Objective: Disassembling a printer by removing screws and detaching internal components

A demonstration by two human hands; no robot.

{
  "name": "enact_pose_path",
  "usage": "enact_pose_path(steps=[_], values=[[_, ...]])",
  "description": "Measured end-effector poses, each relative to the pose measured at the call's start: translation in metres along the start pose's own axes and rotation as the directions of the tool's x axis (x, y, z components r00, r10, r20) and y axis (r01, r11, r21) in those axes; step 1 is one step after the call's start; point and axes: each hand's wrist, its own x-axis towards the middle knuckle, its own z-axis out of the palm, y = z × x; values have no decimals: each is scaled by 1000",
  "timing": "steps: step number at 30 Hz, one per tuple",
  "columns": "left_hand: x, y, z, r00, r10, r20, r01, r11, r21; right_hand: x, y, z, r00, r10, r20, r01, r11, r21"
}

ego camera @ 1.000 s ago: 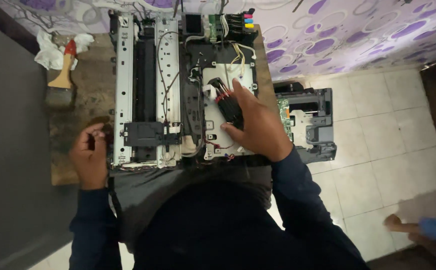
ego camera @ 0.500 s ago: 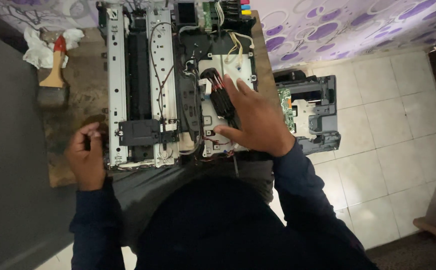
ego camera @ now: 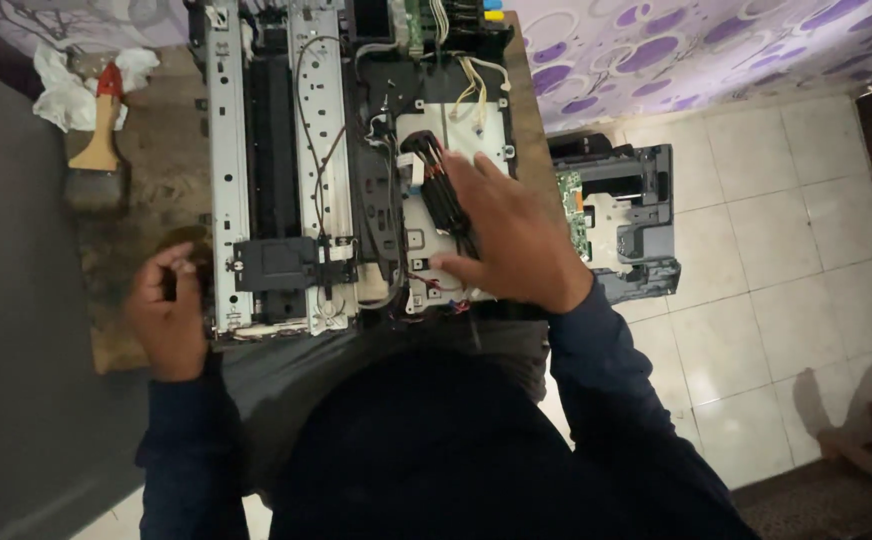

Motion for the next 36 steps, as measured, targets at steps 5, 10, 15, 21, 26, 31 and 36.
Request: enact_pose_path(steps=[5,10,15,21,26,31,36], values=[[1,8,-1,999,-49,0,48,993,-110,-1,-3,-2,1000,-25,13,25,999,-24],[12,4,-24,989,-56,-134,-5,909,-416,25,-24,-22,960,-106,-261,118,993,31],[29,95,-36,975,194,109,-173,968,-180,24,-36,-15,1000,18,24,-23,974,227],[57,132,-23,661,426,618,-621,773,132,16,-23,-2,965,196,173,-228,955,191],[51,141,-8,606,289,741,-618,757,211,33,-33,-13,975,145,170,-185,950,253],[42,140,-6,627,252,737,-529,832,165,30,-24,-9,972,134,193,-177,959,223],[36,144,-7,650,240,721,-527,826,200,12,-8,2,970,173,173,-199,969,148]])
